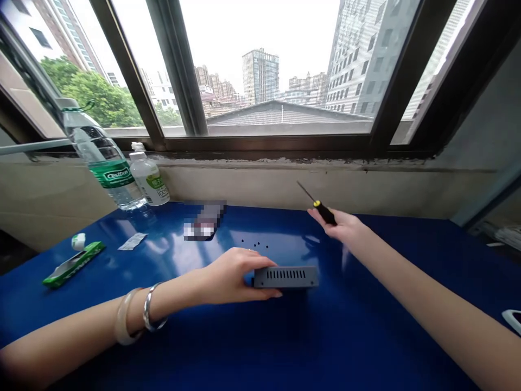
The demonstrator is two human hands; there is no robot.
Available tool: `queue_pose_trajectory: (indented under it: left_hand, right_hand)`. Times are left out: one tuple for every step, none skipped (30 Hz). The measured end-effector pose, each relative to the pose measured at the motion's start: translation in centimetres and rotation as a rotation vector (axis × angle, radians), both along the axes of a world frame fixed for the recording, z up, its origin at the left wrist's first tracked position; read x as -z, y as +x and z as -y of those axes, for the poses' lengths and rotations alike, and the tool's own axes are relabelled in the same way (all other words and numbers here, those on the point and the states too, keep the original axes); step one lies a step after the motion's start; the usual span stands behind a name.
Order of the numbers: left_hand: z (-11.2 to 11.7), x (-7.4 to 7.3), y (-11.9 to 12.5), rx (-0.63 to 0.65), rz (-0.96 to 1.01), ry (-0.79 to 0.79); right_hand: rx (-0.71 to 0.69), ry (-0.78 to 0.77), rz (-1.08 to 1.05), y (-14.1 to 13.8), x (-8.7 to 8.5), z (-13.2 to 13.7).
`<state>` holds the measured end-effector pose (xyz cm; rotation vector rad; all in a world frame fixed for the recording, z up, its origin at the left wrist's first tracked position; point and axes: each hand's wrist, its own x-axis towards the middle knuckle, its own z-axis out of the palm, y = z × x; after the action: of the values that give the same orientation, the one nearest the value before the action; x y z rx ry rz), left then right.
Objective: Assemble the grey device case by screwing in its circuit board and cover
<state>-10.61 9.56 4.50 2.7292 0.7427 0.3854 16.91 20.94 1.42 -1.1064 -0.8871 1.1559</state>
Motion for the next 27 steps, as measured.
queue_pose_trajectory:
  left_hand:
    - [0.5, 0.1, 0.2, 0.028, -0.04, 0.091]
    - [1.0, 0.1, 0.3, 0.062, -0.09, 0.178]
    - [1.4, 0.1, 0.4, 0.091, -0.144, 0.254]
    - [1.8, 0.0, 0.6, 0.114, -0.193, 0.314]
    - [2.2, 0.0, 0.7, 0.127, -0.231, 0.356]
    - [2.4, 0.0, 0.8, 0.133, -0.255, 0.384]
    - [2.6, 0.0, 1.0, 0.136, -0.264, 0.406]
    - [2.8, 0.1, 1.1, 0.138, -0.262, 0.425]
    - [2.8, 0.2, 1.1, 0.141, -0.252, 0.449]
    - [2.9, 0.4, 1.2, 0.144, -0.24, 0.474]
    - [2.9, 0.7, 1.2, 0.147, -0.231, 0.498]
    - [2.9, 0.9, 1.2, 0.147, -0.225, 0.516]
    - [3.0, 1.1, 1.1, 0.143, -0.222, 0.526]
    - [3.0, 1.3, 1.0, 0.136, -0.22, 0.529]
    - [3.0, 1.5, 1.0, 0.13, -0.216, 0.525]
    - [2.9, 1.5, 0.9, 0.124, -0.212, 0.513]
    - [2.9, 1.5, 0.8, 0.12, -0.205, 0.494]
    - [2.8, 1.4, 0.7, 0.117, -0.196, 0.466]
    - [2.7, 1.4, 0.7, 0.112, -0.185, 0.432]
    - [2.5, 1.3, 0.7, 0.103, -0.172, 0.391]
    - [2.4, 1.2, 0.7, 0.091, -0.162, 0.344]
    - [2.4, 1.1, 0.7, 0.075, -0.154, 0.292]
    - [2.3, 0.9, 0.7, 0.057, -0.15, 0.234]
    - [2.3, 0.8, 0.7, 0.035, -0.147, 0.172]
    - [2.4, 0.8, 0.7, 0.01, -0.141, 0.105]
    - [2.4, 0.7, 0.6, -0.016, -0.129, 0.034]
    - [2.5, 0.6, 0.5, -0.046, -0.106, -0.039]
  right_hand:
    - [0.018, -0.075, -0.023, 0.3, 1.0, 0.7]
    - [0.051, -0.137, -0.045, 0.6, 1.9, 1.4]
    - [0.09, -0.184, -0.064, 0.8, 2.6, 2.1]
    - [0.133, -0.214, -0.081, 1.1, 3.1, 2.7]
    - [0.174, -0.229, -0.094, 1.3, 3.5, 3.2]
    - [0.209, -0.233, -0.104, 1.4, 3.7, 3.8]
    - [0.235, -0.227, -0.11, 1.6, 3.8, 4.3]
    - [0.252, -0.213, -0.112, 1.7, 3.9, 4.8]
    - [0.264, -0.193, -0.11, 1.7, 3.8, 5.3]
    - [0.272, -0.169, -0.105, 1.6, 3.7, 5.8]
    - [0.278, -0.144, -0.096, 1.6, 3.6, 6.3]
    - [0.283, -0.12, -0.085, 1.4, 3.5, 6.6]
    - [0.286, -0.098, -0.071, 1.3, 3.4, 7.0]
    - [0.286, -0.078, -0.057, 1.1, 3.3, 7.2]
    - [0.282, -0.062, -0.041, 0.9, 3.2, 7.4]
    - [0.277, -0.049, -0.025, 0.7, 3.2, 7.5]
    - [0.272, -0.036, -0.007, 0.6, 3.2, 7.5]
    - [0.267, -0.024, 0.011, 0.5, 3.3, 7.5]
    - [0.264, -0.01, 0.03, 0.4, 3.3, 7.5]
    - [0.263, 0.006, 0.049, 0.4, 3.4, 7.4]
    - [0.264, 0.024, 0.069, 0.4, 3.4, 7.4]
    - [0.264, 0.043, 0.09, 0.4, 3.5, 7.4]
    - [0.26, 0.059, 0.115, 0.4, 3.6, 7.4]
    - [0.25, 0.071, 0.144, 0.5, 3.7, 7.4]
    - [0.234, 0.078, 0.179, 0.6, 3.8, 7.4]
    - [0.213, 0.082, 0.221, 0.7, 3.9, 7.5]
    - [0.192, 0.086, 0.269, 0.7, 3.9, 7.5]
